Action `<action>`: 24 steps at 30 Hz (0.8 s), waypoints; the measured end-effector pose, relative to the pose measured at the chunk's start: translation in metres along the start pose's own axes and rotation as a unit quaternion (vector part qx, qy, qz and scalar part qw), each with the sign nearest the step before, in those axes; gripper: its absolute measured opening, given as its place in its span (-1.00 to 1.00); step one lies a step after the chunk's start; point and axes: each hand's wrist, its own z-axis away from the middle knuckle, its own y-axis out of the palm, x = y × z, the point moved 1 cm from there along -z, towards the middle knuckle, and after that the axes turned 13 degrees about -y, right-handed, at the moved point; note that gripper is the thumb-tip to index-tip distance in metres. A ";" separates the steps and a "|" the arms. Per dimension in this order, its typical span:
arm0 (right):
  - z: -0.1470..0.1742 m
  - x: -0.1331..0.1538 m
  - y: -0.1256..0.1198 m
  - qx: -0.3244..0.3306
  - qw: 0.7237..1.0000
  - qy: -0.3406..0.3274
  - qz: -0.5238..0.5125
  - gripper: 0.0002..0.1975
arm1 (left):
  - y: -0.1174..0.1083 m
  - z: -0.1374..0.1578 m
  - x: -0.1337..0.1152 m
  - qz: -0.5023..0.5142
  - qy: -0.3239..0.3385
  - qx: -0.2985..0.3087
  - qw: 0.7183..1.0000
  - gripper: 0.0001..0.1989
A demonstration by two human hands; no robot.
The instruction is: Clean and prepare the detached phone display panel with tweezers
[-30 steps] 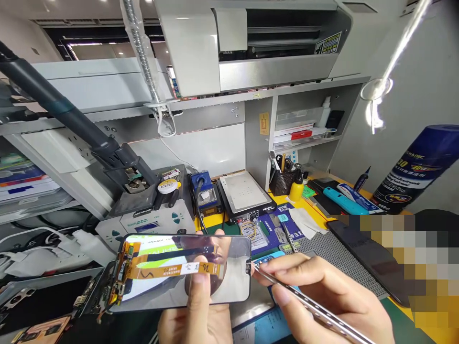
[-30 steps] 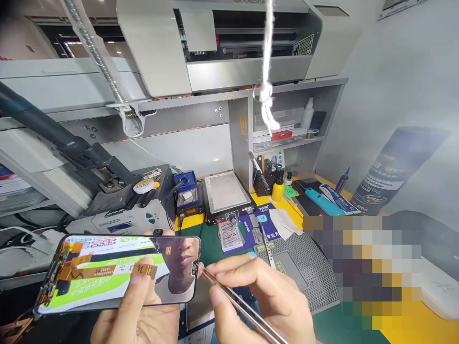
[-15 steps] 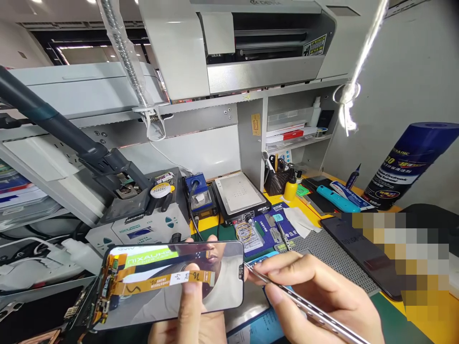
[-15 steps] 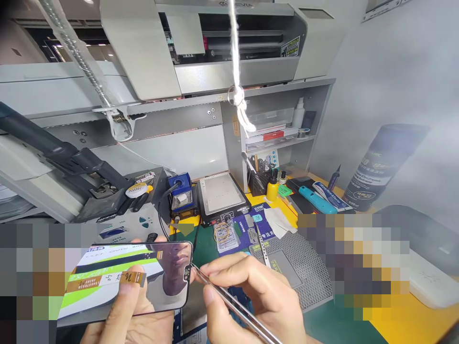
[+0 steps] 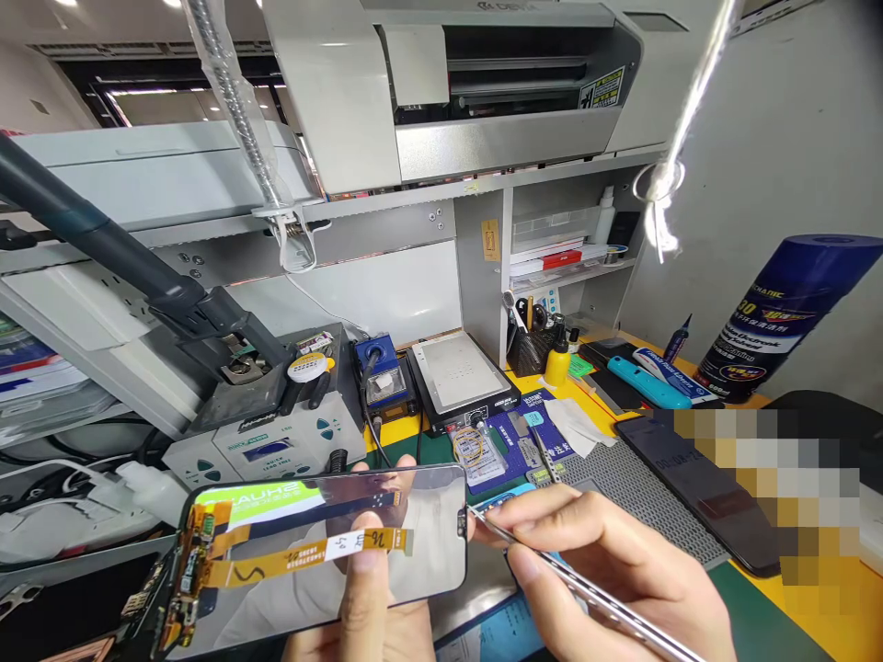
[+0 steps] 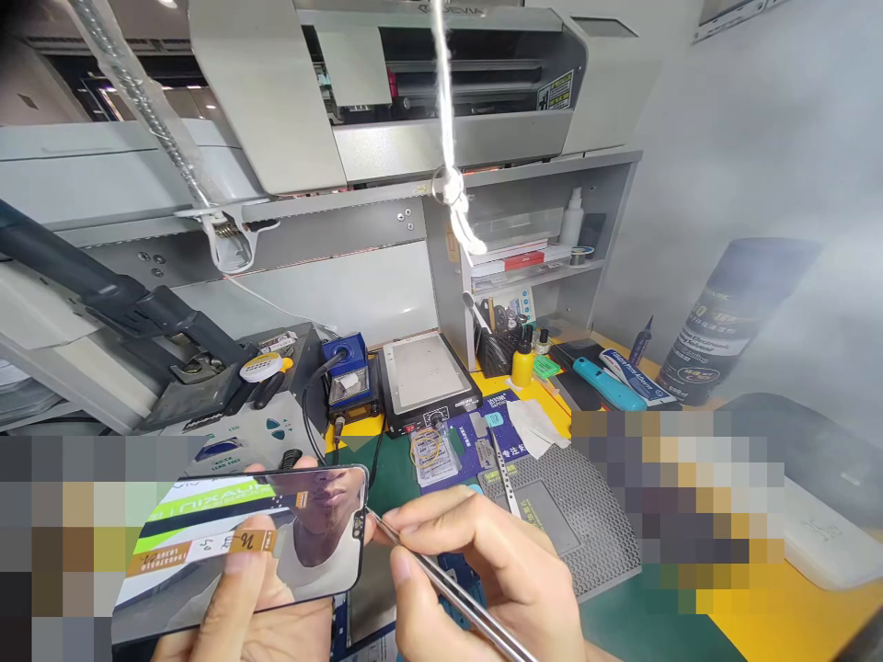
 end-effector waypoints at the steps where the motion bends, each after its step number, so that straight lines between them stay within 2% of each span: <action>1: -0.001 0.000 0.000 0.001 1.000 -0.005 0.002 -0.78 | -0.001 0.000 0.001 0.000 0.001 -0.003 1.000 -0.63; 10: -0.001 -0.005 0.001 0.004 0.999 -0.031 0.020 -0.77 | 0.006 0.005 -0.002 -0.004 -0.012 0.015 1.000 -0.64; 17: 0.000 -0.003 -0.001 0.017 1.000 -0.021 0.011 -0.77 | 0.004 0.005 -0.002 -0.005 -0.019 0.039 0.999 -0.69; 24: 0.000 -0.001 -0.001 0.002 1.000 -0.026 0.015 -0.75 | 0.003 0.000 -0.001 -0.006 -0.024 0.048 0.999 -0.62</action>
